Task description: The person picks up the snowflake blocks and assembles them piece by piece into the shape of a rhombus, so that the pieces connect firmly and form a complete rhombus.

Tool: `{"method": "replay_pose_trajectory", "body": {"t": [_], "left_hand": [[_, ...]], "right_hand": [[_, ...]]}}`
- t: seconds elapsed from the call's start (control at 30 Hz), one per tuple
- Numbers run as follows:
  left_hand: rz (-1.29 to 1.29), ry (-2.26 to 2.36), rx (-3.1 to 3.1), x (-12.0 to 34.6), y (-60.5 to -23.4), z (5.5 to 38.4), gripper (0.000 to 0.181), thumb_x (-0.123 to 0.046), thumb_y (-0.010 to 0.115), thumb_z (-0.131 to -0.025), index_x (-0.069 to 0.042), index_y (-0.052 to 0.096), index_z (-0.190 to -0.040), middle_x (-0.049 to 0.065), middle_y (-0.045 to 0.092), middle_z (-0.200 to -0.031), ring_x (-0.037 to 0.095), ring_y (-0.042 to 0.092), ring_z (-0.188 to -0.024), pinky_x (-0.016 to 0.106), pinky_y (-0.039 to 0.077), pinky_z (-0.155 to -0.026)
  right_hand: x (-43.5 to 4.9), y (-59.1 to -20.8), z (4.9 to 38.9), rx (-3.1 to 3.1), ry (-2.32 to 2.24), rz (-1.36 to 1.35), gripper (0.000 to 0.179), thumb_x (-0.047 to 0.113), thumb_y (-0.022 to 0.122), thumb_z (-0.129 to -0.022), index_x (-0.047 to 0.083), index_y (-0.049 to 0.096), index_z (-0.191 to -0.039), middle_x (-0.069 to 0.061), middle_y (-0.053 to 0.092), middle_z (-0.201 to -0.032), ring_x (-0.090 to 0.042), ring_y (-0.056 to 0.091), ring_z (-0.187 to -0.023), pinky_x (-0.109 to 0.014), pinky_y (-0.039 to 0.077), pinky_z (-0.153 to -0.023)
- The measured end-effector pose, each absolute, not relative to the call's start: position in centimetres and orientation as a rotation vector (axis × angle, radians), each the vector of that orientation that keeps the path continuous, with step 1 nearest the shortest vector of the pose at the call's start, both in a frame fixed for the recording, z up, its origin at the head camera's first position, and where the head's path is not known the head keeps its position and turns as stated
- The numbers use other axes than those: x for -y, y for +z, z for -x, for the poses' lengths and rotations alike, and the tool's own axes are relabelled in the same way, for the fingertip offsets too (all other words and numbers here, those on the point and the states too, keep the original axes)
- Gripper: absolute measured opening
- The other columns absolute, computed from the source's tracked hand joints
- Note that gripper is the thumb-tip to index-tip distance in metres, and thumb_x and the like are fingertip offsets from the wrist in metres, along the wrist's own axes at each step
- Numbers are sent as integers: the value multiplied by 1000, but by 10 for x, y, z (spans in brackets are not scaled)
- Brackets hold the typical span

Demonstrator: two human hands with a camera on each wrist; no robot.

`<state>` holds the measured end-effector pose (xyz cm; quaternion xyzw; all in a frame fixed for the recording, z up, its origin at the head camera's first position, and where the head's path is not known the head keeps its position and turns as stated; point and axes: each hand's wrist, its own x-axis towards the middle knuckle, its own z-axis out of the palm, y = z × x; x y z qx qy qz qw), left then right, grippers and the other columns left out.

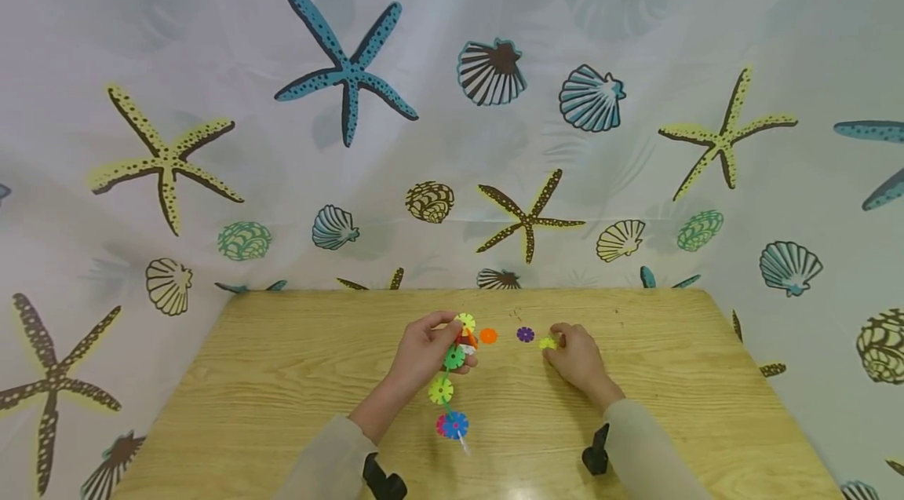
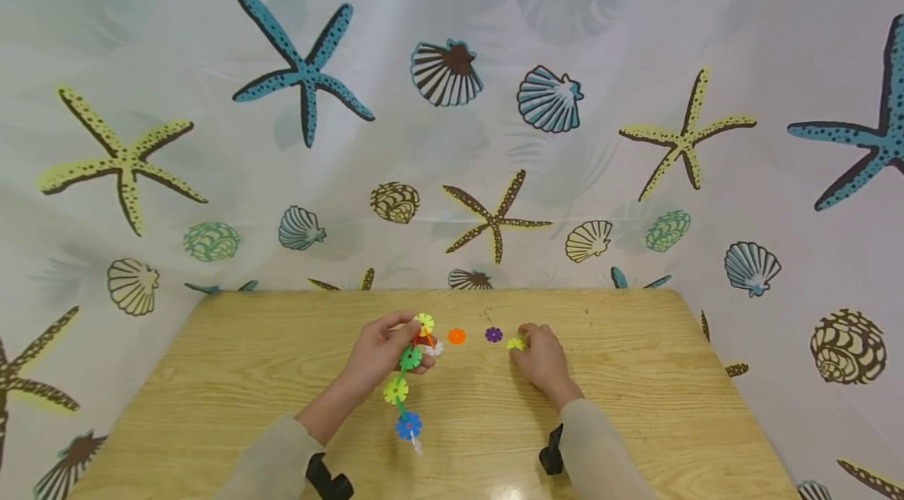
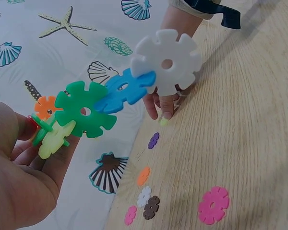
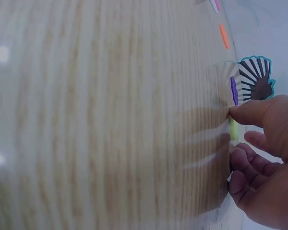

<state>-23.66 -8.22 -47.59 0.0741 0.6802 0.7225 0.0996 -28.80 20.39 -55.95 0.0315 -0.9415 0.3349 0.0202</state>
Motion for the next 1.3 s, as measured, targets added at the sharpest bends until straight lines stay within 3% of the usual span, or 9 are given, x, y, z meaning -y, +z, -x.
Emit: {"method": "replay_pose_trajectory", "body": {"t": [0.2,0.33,0.53,0.7,0.87,1.1,1.3], "left_hand": [[-216,2135,-2008,83,-476,236,37,-16,54,-111,6,57,-141,26,76,-105,16,78,-70,34,67,-69],[-221,2130,-2015,83,-476,236,37,-16,54,-112,7,57,-140,28,76,-107,16,78,-71,34,67,-70],[-211,2125,-2038,81,-475,237,35,-15,54,-111,7,59,-137,28,76,-104,19,79,-72,39,67,-72],[-209,2132,-2062,82,-473,237,34,-14,55,-111,6,60,-138,28,77,-100,19,79,-72,37,67,-71],[-190,2126,-2080,82,-471,237,34,-14,55,-111,6,60,-137,25,78,-98,23,80,-73,45,67,-74],[-185,2121,-2098,81,-473,238,32,-13,55,-110,6,62,-135,37,73,-105,22,80,-73,48,67,-74],[-189,2124,-2108,80,-473,238,32,-14,55,-111,6,62,-135,33,76,-102,22,80,-74,40,67,-70]], "right_hand": [[-206,-557,288,2933,1058,-133,28,10,76,-94,-5,73,-117,-19,65,-107,-29,61,-98,-51,54,-91],[-207,-559,290,2953,1062,-140,27,11,77,-93,-5,70,-114,-18,64,-106,-29,62,-97,-51,55,-91],[-206,-557,288,2908,1155,-123,22,6,76,-92,1,63,-109,-15,69,-98,-25,64,-89,-44,56,-80],[-202,-551,283,2819,1355,-129,14,1,71,-95,0,67,-108,-13,71,-87,-20,64,-74,-32,53,-65],[-195,-538,275,2749,1561,-237,16,0,69,-98,-5,71,-113,-18,73,-81,-20,64,-64,-24,48,-56],[-185,-515,261,2662,1798,-420,23,2,70,-99,-10,68,-118,-30,71,-90,-28,71,-73,-35,62,-67],[-175,-500,250,2643,1849,-495,24,4,69,-100,-9,68,-119,-28,73,-93,-24,72,-75,-37,64,-70]]}}
